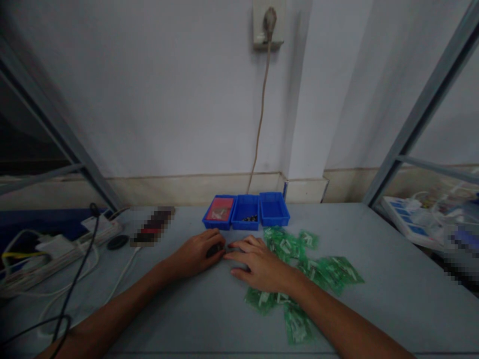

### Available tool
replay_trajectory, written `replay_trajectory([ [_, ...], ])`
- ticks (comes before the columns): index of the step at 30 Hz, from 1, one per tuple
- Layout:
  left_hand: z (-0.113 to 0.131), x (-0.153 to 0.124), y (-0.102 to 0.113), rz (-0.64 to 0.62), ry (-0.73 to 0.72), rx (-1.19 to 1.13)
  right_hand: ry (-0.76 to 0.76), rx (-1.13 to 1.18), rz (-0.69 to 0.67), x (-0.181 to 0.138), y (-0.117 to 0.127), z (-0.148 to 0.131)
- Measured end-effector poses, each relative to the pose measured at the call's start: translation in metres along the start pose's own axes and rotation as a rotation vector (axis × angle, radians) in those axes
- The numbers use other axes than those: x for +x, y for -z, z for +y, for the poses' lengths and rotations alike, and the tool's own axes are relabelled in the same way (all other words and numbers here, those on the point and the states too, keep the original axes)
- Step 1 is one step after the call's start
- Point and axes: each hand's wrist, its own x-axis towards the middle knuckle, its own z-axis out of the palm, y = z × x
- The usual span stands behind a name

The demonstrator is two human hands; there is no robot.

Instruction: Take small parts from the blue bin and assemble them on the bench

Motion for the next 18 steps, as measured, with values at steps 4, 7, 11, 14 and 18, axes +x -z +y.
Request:
replay_trajectory([
  [4,-0.003,0.0,-0.001,0.012,0.01,0.066,0.0,0.004,0.035,0.001,-0.001,0.0],
  [7,-0.005,0.0,-0.002,0.021,0.028,0.12,-0.016,-0.051,0.083,0.001,0.0,0.002],
  [11,-0.006,-0.001,0.0,0.017,0.022,0.139,-0.031,-0.107,0.117,0.001,0.001,0.005],
  [14,-0.005,-0.001,0.001,-0.005,-0.013,0.132,-0.023,-0.134,0.127,0.002,0.0,0.007],
  [18,-0.006,0.0,0.001,-0.038,-0.002,0.207,-0.041,-0.17,0.132,0.002,-0.005,0.013],
])
